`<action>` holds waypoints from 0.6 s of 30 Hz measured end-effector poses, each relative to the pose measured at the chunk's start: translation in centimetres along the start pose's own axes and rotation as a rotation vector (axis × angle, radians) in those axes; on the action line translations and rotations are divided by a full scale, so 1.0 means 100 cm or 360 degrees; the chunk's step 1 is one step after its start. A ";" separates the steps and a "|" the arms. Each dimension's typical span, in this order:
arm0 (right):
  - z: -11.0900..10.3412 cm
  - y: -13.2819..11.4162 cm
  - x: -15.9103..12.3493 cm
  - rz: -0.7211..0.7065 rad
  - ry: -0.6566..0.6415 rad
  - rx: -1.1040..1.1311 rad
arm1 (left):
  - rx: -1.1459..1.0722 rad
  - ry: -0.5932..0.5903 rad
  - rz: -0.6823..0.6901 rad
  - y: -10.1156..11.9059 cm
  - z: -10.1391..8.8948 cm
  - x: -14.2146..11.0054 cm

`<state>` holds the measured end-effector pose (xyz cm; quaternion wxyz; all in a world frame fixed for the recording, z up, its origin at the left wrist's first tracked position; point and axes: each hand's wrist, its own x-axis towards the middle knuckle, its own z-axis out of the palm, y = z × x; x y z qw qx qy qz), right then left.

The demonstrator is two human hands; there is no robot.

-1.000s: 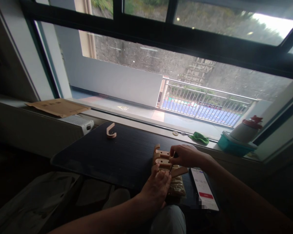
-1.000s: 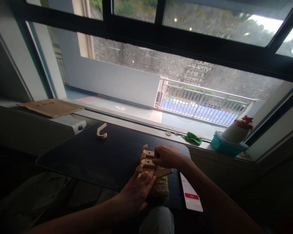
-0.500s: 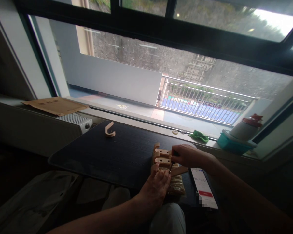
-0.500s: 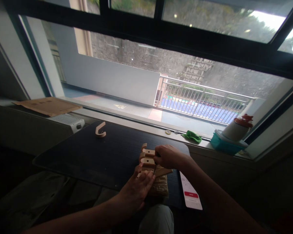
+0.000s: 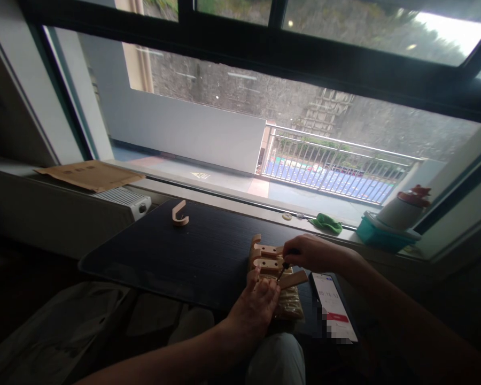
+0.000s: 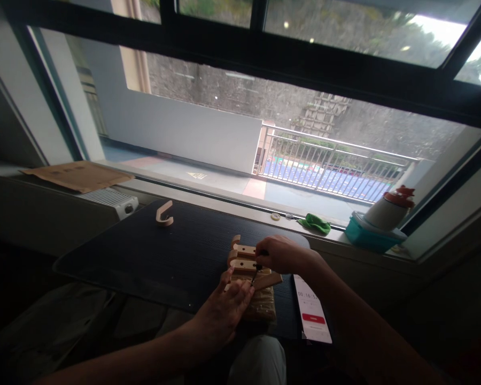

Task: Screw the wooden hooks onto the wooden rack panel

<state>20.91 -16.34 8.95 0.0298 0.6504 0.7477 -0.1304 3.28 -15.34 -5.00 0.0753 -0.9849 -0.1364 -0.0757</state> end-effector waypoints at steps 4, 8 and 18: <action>-0.001 0.000 0.000 0.0031 0.0009 -0.0025 | 0.0043 0.0020 -0.0010 0.001 0.003 0.001; -0.004 0.001 0.000 -0.0002 -0.0007 -0.0003 | 0.0090 0.0074 0.0014 0.000 0.005 0.001; 0.006 -0.008 0.002 0.0155 0.0065 -0.0094 | 0.0233 0.0226 0.0021 -0.001 0.019 0.003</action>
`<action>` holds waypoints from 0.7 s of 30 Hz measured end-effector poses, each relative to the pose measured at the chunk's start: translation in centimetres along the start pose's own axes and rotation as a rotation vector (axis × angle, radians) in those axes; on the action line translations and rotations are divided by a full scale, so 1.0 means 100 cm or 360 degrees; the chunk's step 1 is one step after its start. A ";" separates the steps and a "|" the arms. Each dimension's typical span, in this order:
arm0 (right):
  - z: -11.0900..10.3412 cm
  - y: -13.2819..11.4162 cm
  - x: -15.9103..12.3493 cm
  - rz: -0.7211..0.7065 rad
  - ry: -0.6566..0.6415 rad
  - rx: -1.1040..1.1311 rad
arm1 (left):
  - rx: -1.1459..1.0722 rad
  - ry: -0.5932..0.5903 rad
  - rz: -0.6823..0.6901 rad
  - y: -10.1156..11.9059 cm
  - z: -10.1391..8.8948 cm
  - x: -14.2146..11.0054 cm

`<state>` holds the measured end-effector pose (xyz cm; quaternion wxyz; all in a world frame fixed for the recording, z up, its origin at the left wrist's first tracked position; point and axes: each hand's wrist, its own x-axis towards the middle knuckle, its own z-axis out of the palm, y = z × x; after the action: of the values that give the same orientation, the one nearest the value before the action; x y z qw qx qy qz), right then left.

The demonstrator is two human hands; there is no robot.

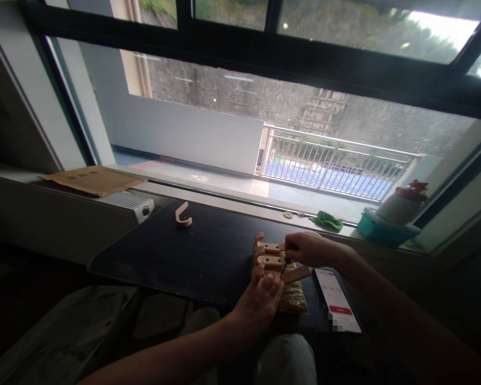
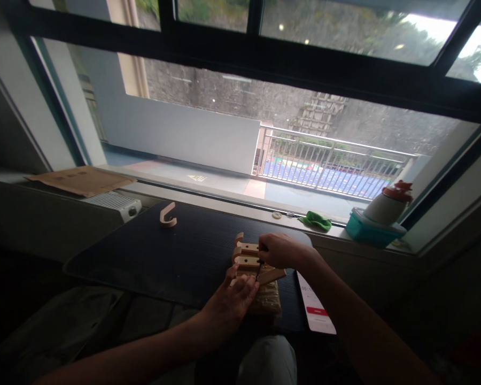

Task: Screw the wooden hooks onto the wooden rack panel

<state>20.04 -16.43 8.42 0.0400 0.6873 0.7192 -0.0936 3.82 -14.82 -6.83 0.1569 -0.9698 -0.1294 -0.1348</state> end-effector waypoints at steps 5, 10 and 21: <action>0.008 -0.015 0.003 0.0171 0.0127 -0.0066 | 0.0003 0.0005 0.0042 -0.002 -0.003 -0.003; 0.012 -0.020 0.005 0.0230 0.0174 -0.0131 | -0.0049 0.0093 0.0035 -0.002 -0.007 -0.005; 0.014 -0.033 -0.007 0.0306 0.0233 -0.0211 | -0.0083 0.0016 0.0126 -0.005 -0.016 -0.010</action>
<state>16.71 -17.49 7.47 0.0416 0.7538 0.6557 0.0088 2.35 -15.10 -5.57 0.1375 -0.9772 -0.0868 -0.1367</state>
